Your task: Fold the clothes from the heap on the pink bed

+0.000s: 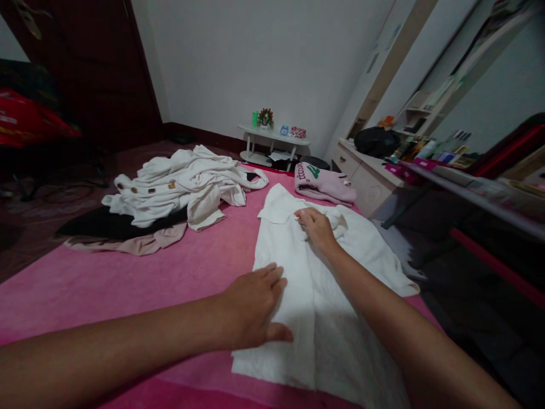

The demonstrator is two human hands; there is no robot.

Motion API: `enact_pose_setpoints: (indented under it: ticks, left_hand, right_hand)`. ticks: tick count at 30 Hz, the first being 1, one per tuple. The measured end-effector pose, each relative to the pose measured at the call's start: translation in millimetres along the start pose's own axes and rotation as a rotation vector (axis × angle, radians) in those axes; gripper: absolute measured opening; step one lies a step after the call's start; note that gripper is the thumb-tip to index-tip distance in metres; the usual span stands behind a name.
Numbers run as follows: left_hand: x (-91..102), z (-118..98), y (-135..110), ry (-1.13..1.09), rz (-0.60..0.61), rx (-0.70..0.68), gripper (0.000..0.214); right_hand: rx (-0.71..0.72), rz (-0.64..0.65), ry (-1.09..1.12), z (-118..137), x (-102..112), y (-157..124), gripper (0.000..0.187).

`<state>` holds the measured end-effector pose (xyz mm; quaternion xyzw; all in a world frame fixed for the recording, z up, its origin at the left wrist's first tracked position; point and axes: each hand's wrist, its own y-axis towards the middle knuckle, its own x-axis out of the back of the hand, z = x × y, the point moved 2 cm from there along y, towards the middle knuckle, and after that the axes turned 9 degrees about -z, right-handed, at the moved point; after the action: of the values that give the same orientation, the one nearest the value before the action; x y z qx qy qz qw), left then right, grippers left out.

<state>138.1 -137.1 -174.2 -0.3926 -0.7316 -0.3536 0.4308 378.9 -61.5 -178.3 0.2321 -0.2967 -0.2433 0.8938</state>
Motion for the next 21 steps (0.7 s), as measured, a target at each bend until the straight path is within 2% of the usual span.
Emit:
enact_pose_setpoints:
  ticks: [4, 7, 9, 12, 14, 17, 19, 21]
  left_hand:
    - [14.4, -25.5, -14.2, -0.119, 0.05, -0.123, 0.058]
    - [20.1, -29.7, 2.7, -0.236, 0.073, -0.169, 0.035]
    - [20.5, -19.9, 26.3, -0.227, -0.037, -0.143, 0.032]
    - [12.4, 8.7, 63.9, -0.02, -0.32, -0.087, 0.042]
    - [-1.0, 30.4, 81.9, 0.119, -0.39, -0.041, 0.057]
    - [-24.8, 56.6, 93.5, 0.181, -0.328, 0.068, 0.064]
    - [-35.3, 64.2, 93.4, 0.184, -0.299, 0.089, 0.062]
    - [-39.2, 65.5, 91.3, 0.187, -0.297, 0.083, 0.06]
  right_hand:
    - [0.173, -0.003, -0.187, 14.2, 27.8, -15.2, 0.016]
    - [0.199, -0.117, -0.307, 9.2, 47.5, -14.1, 0.018]
    - [0.192, -0.204, -0.414, 4.1, 59.0, -9.3, 0.022]
    - [0.159, -0.271, -0.592, -3.6, 70.4, -3.4, 0.034]
    - [0.077, -0.284, -0.667, -12.6, 74.2, -3.0, 0.049]
    - [-0.162, -0.297, -0.626, -36.3, 77.3, -7.6, 0.064]
    - [-0.343, -0.296, -0.449, -55.2, 79.1, -11.3, 0.055]
    - [-0.452, -0.297, -0.248, -70.1, 82.0, -12.5, 0.041]
